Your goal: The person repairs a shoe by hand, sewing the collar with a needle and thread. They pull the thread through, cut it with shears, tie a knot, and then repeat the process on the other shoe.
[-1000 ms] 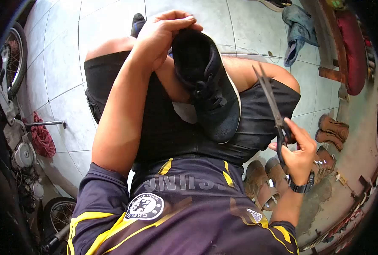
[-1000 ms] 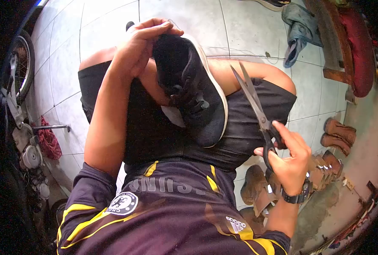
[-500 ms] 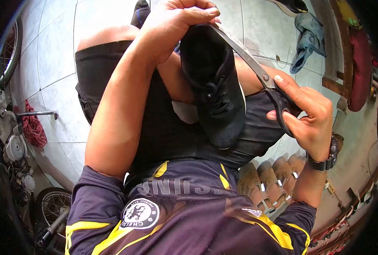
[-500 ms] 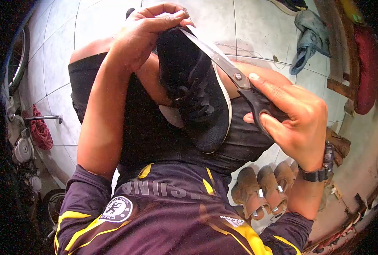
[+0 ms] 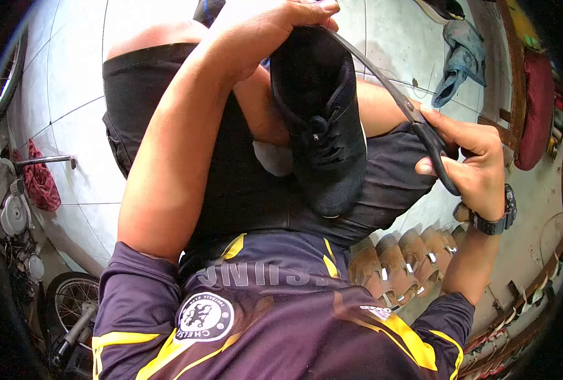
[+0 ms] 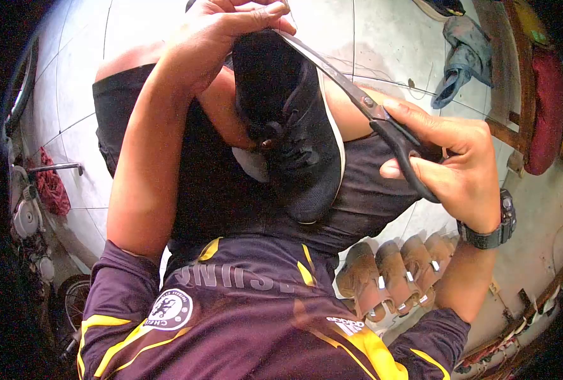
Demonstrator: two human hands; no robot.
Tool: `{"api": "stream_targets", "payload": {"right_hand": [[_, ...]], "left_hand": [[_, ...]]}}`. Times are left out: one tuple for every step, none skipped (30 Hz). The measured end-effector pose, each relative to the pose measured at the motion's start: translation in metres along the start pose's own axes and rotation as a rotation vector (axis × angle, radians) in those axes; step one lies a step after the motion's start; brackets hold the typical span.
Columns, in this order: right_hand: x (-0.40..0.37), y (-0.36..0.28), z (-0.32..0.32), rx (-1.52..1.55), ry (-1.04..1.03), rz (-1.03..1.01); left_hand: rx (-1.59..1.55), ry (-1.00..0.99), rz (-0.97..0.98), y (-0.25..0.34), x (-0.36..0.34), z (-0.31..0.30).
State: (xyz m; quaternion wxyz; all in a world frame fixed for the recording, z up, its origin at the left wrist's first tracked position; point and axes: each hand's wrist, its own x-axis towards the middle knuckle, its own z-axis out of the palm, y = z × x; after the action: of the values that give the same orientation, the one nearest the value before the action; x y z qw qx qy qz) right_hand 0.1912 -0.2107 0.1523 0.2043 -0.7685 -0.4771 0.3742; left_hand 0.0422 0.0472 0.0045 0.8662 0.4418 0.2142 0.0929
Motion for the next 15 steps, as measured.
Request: {"api": "stream_targets", "payload": {"right_hand": [[0.001, 0.002, 0.000, 0.025, 0.003, 0.005], [0.001, 0.005, 0.000, 0.050, 0.007, 0.009], [0.002, 0.006, -0.002, 0.050, 0.005, 0.011], [0.002, 0.007, -0.005, 0.113, -0.022, 0.068], [0.003, 0.008, -0.007, 0.176, -0.048, 0.125], [0.003, 0.010, -0.009, 0.275, -0.060, 0.164], [0.004, 0.013, -0.010, 0.274, -0.061, 0.165], [0.005, 0.016, -0.011, 0.325, -0.073, 0.174], [0.005, 0.019, -0.013, 0.376, -0.085, 0.182], [0.006, 0.021, -0.014, 0.366, -0.097, 0.195], [0.006, 0.023, -0.016, 0.357, -0.109, 0.207], [0.007, 0.023, -0.015, 0.345, -0.104, 0.180], [0.007, 0.025, -0.015, 0.340, -0.103, 0.168], [0.007, 0.026, -0.014, 0.336, -0.101, 0.156], [0.007, 0.027, -0.014, 0.328, -0.101, 0.143]], "left_hand": [[-0.017, -0.019, 0.017, -0.001, 0.000, 0.000], [-0.019, -0.018, 0.015, -0.002, 0.000, 0.000], [0.018, -0.001, 0.012, 0.000, 0.000, 0.001], [0.054, 0.016, 0.009, 0.001, -0.001, 0.002], [0.052, 0.016, 0.007, 0.000, -0.001, 0.002], [0.035, 0.001, 0.022, 0.000, 0.000, 0.001], [0.018, -0.014, 0.038, 0.000, 0.000, 0.001], [0.017, -0.013, 0.038, -0.001, 0.000, 0.001], [0.030, 0.008, 0.028, 0.000, 0.001, 0.002], [0.042, 0.030, 0.017, 0.000, 0.000, 0.003], [0.041, 0.031, 0.016, -0.001, 0.001, 0.002], [0.051, 0.022, 0.024, 0.000, 0.002, 0.002], [0.062, 0.013, 0.031, 0.000, 0.002, 0.002], [0.062, 0.013, 0.028, -0.001, 0.001, 0.001], [0.078, 0.029, 0.003, 0.003, -0.001, 0.004]]}}
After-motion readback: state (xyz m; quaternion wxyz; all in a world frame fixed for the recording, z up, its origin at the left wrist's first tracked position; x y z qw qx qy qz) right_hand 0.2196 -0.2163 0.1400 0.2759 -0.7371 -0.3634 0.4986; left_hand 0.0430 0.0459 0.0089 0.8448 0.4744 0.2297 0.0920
